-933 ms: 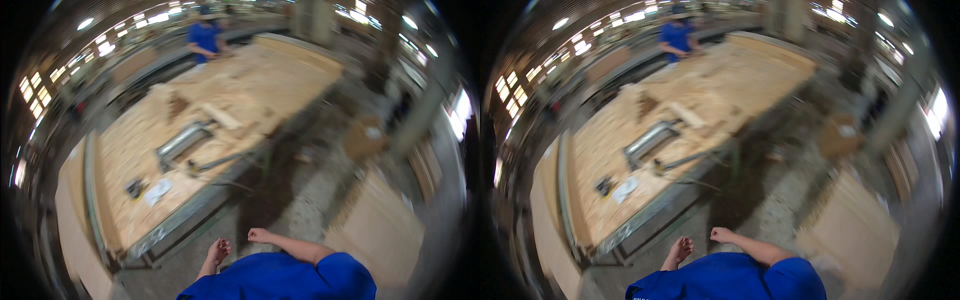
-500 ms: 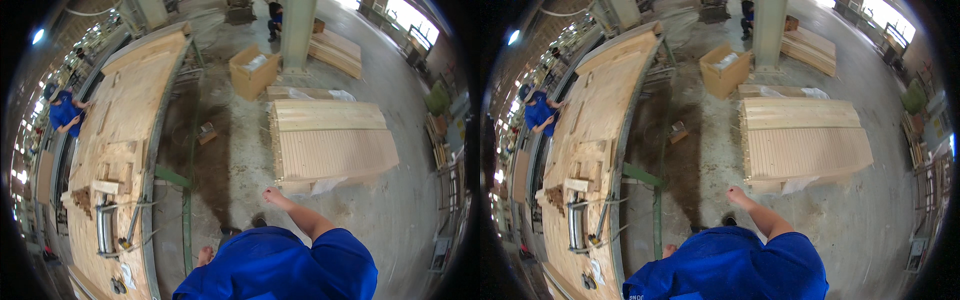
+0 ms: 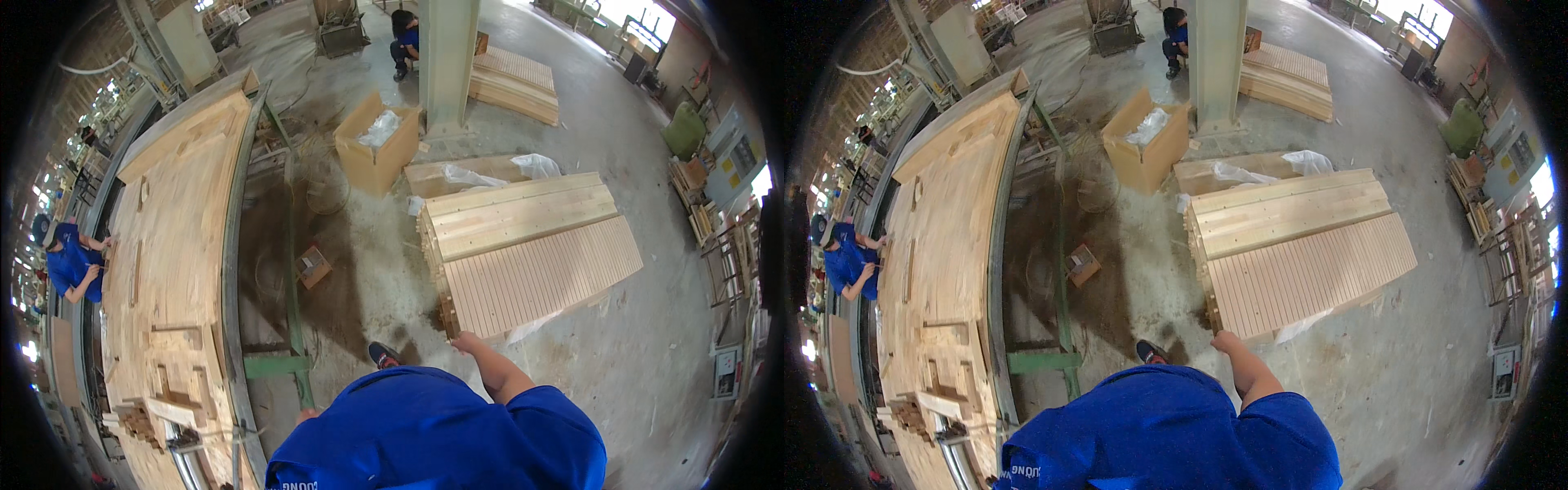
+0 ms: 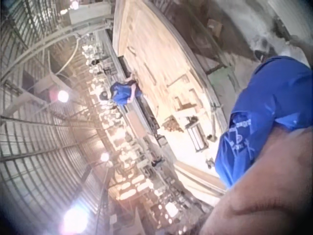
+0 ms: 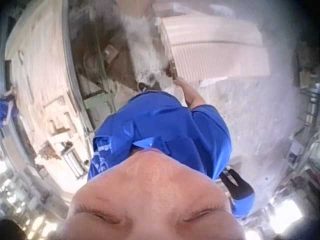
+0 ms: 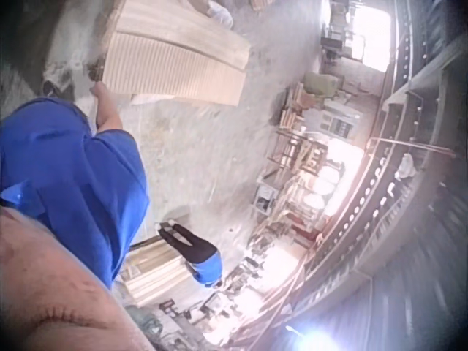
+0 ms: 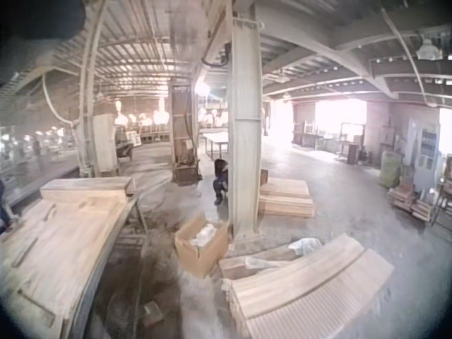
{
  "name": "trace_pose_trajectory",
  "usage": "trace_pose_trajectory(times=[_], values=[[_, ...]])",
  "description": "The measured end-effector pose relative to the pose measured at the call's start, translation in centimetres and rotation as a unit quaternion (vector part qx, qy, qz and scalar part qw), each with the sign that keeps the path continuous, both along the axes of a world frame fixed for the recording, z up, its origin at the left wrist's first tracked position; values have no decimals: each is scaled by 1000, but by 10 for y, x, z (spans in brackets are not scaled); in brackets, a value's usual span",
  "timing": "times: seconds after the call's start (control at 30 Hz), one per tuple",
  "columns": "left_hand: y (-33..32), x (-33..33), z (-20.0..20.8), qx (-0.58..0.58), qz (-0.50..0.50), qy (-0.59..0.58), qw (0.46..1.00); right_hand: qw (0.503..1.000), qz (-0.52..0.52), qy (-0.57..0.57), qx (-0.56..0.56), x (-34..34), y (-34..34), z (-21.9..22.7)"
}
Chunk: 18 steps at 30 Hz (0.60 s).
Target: The person assembles a wooden slatted panel by hand, aligning thin wooden strips into a frame on a workbench. They repeatedly pick up the panel, flip it, and place it back down to check alignment and fit. The person works in a workshop environment with other workers visible in the background.
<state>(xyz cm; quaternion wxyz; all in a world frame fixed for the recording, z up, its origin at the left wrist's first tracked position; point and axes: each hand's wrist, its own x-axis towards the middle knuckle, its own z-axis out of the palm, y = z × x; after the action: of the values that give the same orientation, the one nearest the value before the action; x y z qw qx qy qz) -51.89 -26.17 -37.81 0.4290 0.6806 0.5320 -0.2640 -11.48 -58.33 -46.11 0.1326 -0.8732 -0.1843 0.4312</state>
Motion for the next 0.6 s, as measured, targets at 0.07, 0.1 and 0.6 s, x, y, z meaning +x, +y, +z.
trace_pose_trajectory(times=[0.07,0.1,0.6], values=[[57,54,7,19,31,-11,999,996,-82,-15,42,28,21,13],[83,79,13,39,31,-18,999,988,-135,-30,69,39,38,20],[188,424,51,125,-306,-144,933,750,-620,47,227,365,138,-6]])
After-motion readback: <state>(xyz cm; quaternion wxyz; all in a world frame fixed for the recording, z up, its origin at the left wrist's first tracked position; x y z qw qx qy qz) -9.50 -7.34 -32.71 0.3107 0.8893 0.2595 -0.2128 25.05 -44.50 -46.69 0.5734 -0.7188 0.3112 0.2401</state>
